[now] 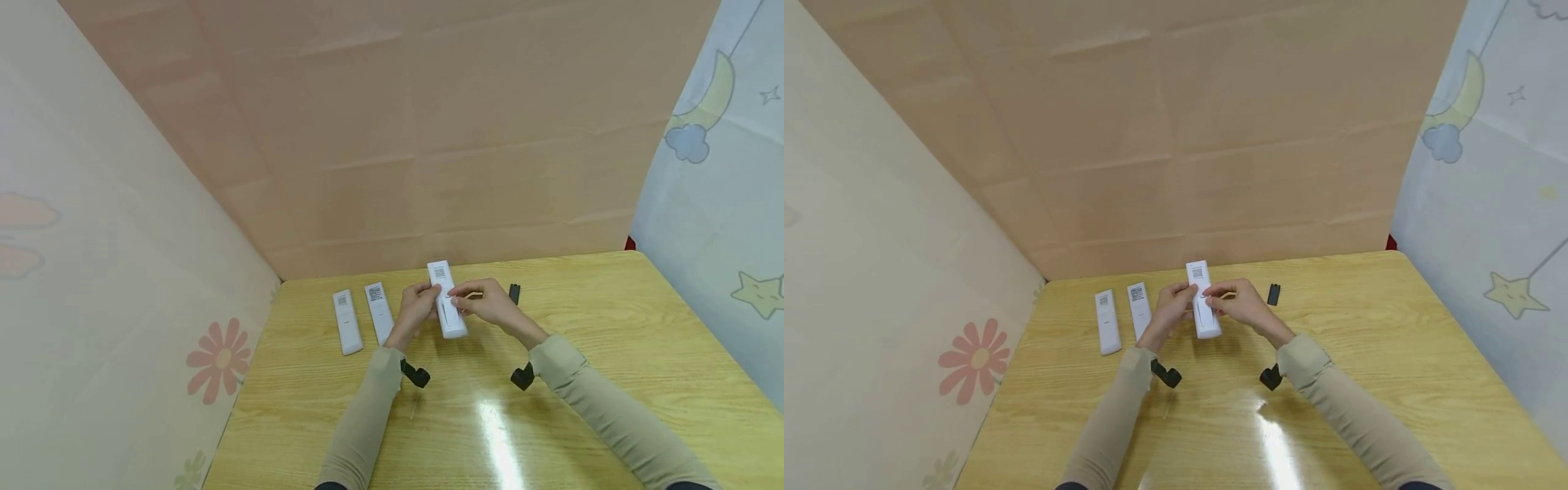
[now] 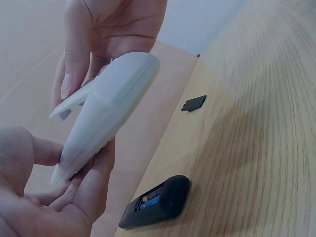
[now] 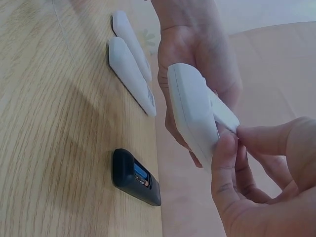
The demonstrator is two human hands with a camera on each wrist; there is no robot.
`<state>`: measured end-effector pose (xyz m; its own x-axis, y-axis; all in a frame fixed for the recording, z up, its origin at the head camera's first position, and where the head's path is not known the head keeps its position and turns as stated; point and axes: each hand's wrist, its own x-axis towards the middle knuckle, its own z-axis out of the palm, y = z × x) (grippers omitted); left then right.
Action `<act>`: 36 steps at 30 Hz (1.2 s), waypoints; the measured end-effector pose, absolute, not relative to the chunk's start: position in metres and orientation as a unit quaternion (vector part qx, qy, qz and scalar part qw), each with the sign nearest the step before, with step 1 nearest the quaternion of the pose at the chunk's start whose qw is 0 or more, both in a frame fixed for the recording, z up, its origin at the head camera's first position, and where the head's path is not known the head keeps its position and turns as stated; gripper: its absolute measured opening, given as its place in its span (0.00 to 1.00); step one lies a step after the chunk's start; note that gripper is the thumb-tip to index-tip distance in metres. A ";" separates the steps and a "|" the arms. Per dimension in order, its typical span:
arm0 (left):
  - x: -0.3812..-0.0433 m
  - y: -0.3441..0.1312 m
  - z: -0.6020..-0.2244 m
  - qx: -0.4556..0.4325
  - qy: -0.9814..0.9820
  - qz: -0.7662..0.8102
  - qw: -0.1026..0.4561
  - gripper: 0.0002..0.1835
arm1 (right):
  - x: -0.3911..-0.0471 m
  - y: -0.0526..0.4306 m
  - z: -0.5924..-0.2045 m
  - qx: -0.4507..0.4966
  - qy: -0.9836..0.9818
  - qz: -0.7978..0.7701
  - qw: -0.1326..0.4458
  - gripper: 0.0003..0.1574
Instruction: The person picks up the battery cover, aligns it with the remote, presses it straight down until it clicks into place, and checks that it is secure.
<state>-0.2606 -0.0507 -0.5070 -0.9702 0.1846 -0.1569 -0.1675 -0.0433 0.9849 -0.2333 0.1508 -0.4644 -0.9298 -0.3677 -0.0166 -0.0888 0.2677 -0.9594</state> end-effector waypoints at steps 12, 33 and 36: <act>-0.259 -0.053 -0.507 0.017 0.680 0.723 0.120 0.23 | -0.237 0.150 -0.475 -0.143 0.797 -0.575 0.116 0.18; -0.258 -0.055 -0.505 0.023 0.675 0.727 0.119 0.20 | -0.237 0.146 -0.476 -0.135 0.791 -0.583 0.126 0.17; -0.258 -0.055 -0.504 0.020 0.669 0.733 0.121 0.22 | -0.237 0.145 -0.475 -0.138 0.797 -0.575 0.118 0.18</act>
